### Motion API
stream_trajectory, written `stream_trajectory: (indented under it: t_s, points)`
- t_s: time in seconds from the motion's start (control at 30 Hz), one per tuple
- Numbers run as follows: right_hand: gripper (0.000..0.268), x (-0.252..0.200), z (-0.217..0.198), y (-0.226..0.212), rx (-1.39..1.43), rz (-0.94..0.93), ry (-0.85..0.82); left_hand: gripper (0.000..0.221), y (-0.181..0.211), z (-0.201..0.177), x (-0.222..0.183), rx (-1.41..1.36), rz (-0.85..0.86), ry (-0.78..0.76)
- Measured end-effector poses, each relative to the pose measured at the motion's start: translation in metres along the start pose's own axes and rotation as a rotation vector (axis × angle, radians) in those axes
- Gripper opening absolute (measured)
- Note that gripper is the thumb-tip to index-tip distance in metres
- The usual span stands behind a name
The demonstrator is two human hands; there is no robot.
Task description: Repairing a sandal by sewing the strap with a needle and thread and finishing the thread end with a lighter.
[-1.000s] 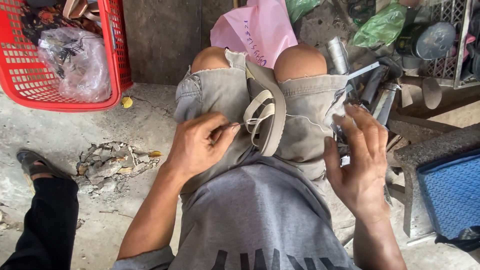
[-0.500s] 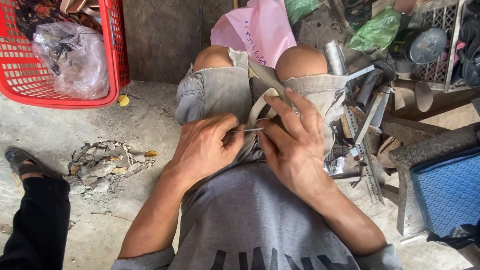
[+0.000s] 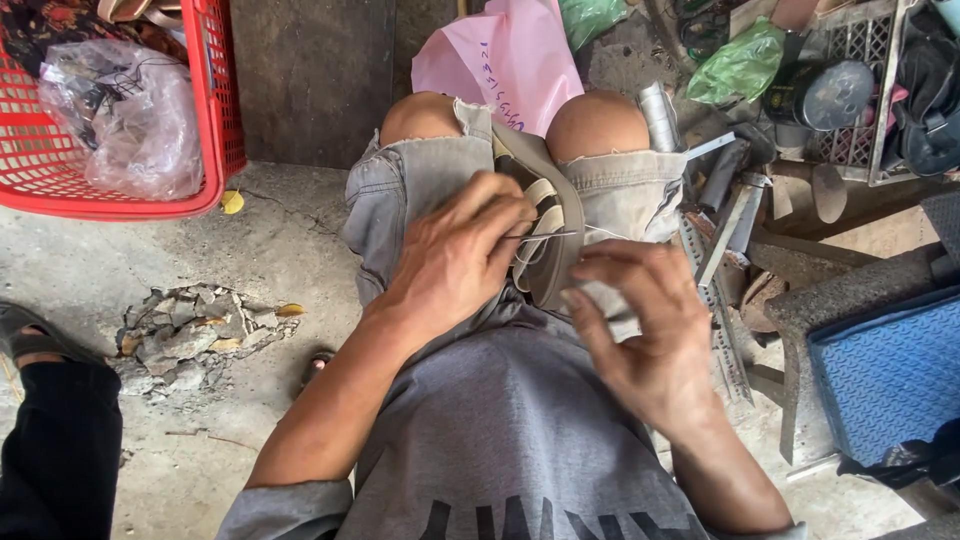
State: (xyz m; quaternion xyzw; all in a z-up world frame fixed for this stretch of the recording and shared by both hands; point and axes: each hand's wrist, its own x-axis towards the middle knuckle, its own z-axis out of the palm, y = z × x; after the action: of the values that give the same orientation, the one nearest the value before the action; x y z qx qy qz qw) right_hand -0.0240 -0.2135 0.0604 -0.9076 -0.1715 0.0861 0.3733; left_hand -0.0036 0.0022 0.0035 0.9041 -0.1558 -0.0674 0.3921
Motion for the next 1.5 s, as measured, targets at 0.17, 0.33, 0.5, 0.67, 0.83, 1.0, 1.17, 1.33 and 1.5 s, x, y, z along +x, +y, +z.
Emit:
stream_trajectory:
  t_s: [0.17, 0.33, 0.5, 0.67, 0.83, 1.0, 1.17, 1.33, 1.5]
  points:
    - [0.03, 0.002, 0.026, -0.008, -0.323, -0.175, 0.057, 0.021, -0.007, 0.007, -0.01, -0.285, -0.182, -0.017]
    - [0.024, 0.014, 0.033, -0.024, -0.579, -0.181, 0.059, 0.025, -0.002, 0.004, -0.003, -0.621, -0.369, -0.1]
    - [0.021, 0.019, 0.037, -0.022, -0.583, -0.202, 0.087, 0.025, -0.001, 0.004, -0.004, -0.698, -0.378, -0.122]
    - [0.008, 0.016, 0.035, -0.011, -0.282, -0.197, 0.02, 0.014, -0.008, 0.012, -0.007, -0.851, -0.379, -0.067]
    - [0.012, 0.012, 0.012, -0.012, 0.051, -0.233, -0.001, 0.016, -0.007, 0.007, -0.004, -0.778, -0.406, -0.092]
    - [0.01, 0.009, 0.0, -0.001, -0.24, -0.217, 0.083, 0.024, 0.001, -0.001, -0.002, -0.642, -0.371, -0.118]
    - [0.03, 0.01, 0.007, -0.014, -0.18, -0.114, -0.021, 0.012, 0.004, 0.009, -0.009, -0.866, -0.358, -0.161]
    - [0.032, 0.008, 0.027, -0.017, -0.38, -0.144, 0.065, 0.016, 0.002, 0.011, -0.007, -1.208, -0.628, -0.165]
    - [0.034, 0.015, 0.025, -0.017, -0.523, -0.209, 0.048, 0.017, 0.003, 0.01, -0.004, -1.356, -0.761, -0.137]
